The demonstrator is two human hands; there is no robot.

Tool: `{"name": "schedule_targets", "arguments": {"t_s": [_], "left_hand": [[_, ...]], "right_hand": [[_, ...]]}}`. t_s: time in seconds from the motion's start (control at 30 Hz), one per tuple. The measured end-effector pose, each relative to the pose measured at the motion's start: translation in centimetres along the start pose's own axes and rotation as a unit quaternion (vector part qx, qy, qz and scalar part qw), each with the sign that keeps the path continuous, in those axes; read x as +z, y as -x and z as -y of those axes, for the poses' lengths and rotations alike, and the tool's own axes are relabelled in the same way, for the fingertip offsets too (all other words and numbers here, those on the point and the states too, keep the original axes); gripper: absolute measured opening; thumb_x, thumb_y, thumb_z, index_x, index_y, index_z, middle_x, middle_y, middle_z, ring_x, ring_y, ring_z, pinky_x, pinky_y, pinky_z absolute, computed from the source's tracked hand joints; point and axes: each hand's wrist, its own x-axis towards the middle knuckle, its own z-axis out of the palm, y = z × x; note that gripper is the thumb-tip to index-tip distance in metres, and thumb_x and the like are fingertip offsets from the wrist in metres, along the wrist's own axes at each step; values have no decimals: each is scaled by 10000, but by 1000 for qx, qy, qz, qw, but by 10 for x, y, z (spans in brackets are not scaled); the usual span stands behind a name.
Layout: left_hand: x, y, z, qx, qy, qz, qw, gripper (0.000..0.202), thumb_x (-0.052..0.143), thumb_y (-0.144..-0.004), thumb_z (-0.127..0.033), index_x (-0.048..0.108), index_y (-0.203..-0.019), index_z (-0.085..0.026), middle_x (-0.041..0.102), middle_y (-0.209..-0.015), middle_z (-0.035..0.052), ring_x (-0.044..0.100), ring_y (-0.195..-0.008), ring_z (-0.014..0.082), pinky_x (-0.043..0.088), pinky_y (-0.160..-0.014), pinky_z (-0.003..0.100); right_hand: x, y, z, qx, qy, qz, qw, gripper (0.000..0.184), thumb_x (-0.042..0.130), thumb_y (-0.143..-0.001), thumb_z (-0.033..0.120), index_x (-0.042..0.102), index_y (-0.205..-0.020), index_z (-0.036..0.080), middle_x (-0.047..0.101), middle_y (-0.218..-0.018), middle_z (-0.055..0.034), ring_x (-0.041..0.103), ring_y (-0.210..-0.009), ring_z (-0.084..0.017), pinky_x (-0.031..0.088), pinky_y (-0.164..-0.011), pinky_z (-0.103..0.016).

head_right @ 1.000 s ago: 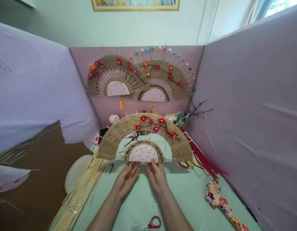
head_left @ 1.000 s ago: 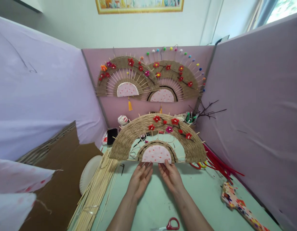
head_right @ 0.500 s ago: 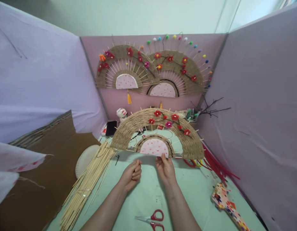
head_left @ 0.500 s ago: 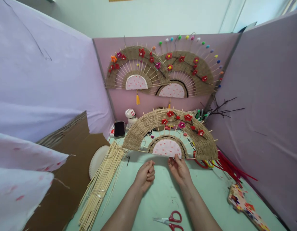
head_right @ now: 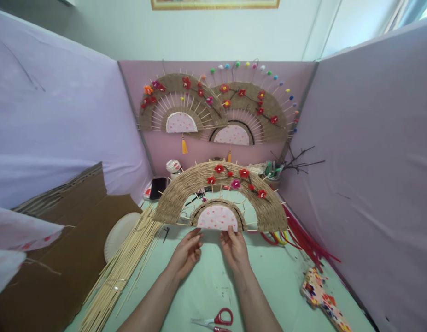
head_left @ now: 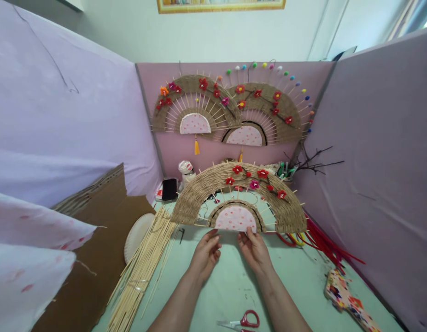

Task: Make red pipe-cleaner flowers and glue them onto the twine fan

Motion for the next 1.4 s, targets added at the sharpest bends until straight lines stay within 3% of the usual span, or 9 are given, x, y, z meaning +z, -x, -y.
{"name": "schedule_targets", "arguments": {"t_s": [0.2,0.47,0.7,1.4], "left_hand": [[-2,-3,1,18,31,1,999,352,724,-700,-100,586,-1010,-193,657,-1035,42,637,-669,68,485,-532,142],[2,-4,0,10,48,-4,999,236,730,-690,-62,591,-857,-151,659,-765,2,661,-658,96,507,-524,138],[3,-4,-1,7,58,-17,998,137,716,-712,-61,612,-774,-124,677,-684,13,677,-630,115,508,-492,141],[-1,-10,-1,-5,99,-26,995,75,596,-816,-45,600,-827,-119,713,-699,38,695,-617,130,536,-523,166]], "right_hand": [[2,1,-3,5,1,8,1000,293,872,-548,252,666,-753,216,716,-769,45,635,-690,-107,516,-627,-231],[7,6,-8,29,-5,23,999,282,866,-568,245,662,-759,208,716,-763,49,639,-690,-92,520,-623,-208],[8,8,-13,52,-8,24,998,290,859,-580,217,664,-794,203,722,-784,30,647,-691,-102,532,-625,-214],[14,15,-15,75,-13,34,997,268,853,-585,193,682,-791,196,727,-816,6,646,-718,-111,527,-641,-217]]}}
